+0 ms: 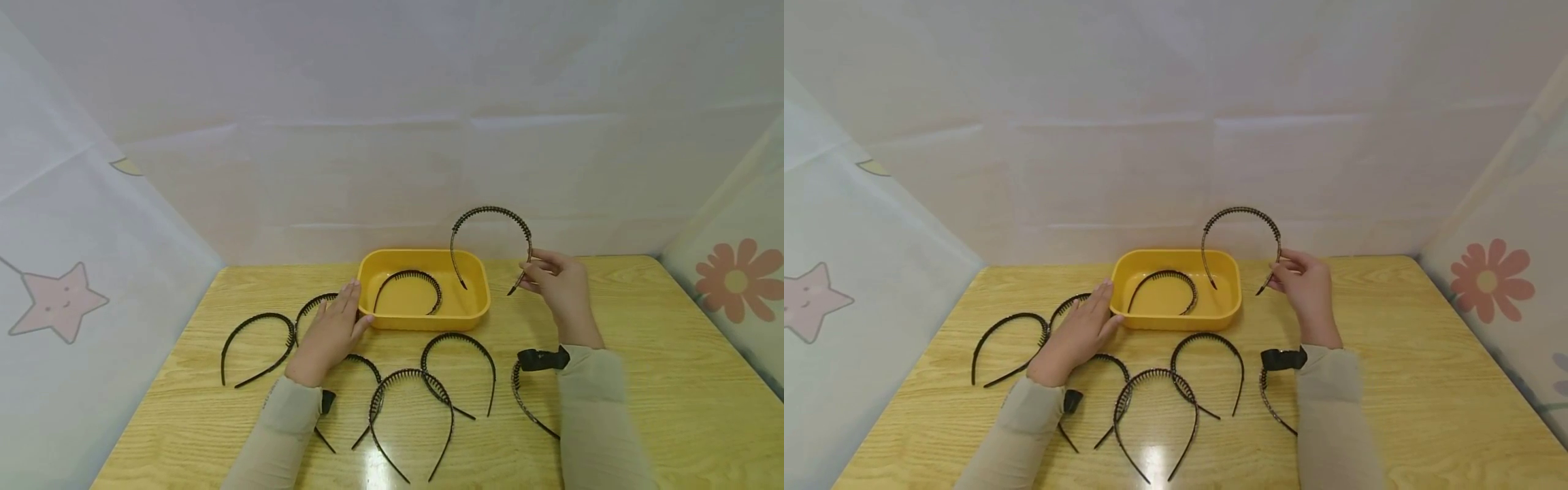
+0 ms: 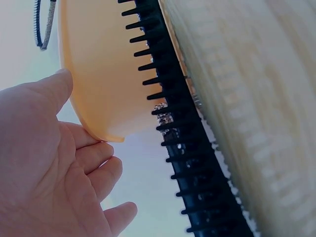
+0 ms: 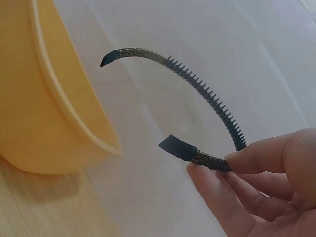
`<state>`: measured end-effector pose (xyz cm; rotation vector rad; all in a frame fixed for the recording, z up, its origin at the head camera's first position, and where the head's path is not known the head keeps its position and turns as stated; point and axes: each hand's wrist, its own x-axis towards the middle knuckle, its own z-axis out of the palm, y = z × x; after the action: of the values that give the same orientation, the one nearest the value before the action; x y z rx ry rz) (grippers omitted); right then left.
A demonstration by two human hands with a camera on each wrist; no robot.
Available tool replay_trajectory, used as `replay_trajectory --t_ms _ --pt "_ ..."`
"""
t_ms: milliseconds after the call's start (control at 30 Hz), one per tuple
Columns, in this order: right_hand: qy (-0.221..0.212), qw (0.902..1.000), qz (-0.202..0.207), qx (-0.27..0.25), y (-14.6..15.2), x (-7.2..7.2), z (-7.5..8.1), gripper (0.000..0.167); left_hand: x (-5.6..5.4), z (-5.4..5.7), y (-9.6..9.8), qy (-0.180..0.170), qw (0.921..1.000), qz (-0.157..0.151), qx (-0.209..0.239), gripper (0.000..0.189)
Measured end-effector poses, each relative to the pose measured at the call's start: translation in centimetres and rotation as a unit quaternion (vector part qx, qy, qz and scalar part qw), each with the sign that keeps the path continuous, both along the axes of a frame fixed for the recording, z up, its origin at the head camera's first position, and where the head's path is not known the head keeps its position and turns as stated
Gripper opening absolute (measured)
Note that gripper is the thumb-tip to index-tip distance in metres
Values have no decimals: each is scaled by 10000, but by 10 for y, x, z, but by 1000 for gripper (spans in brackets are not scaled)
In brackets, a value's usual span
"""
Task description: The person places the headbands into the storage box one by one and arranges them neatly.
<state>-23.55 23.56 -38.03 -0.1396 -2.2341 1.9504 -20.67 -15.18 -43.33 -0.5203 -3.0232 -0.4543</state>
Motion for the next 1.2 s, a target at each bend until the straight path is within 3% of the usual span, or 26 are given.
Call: replay_trajectory --t_ms 433,633,900,1200 --pt "791 9936 -19 809 -38 -4 -13 37 1 1 0 19 10000 -15 -23 75" --pt "1152 9845 50 1319 -53 -4 -20 36 1 1 0 -15 10000 -12 3 75" --pt "1172 9764 307 1791 -68 -4 -29 38 1 1 -1 -32 10000 6 47 75" --pt "1497 9573 333 2451 -79 -2 -35 33 0 0 0 -28 10000 10 27 75"
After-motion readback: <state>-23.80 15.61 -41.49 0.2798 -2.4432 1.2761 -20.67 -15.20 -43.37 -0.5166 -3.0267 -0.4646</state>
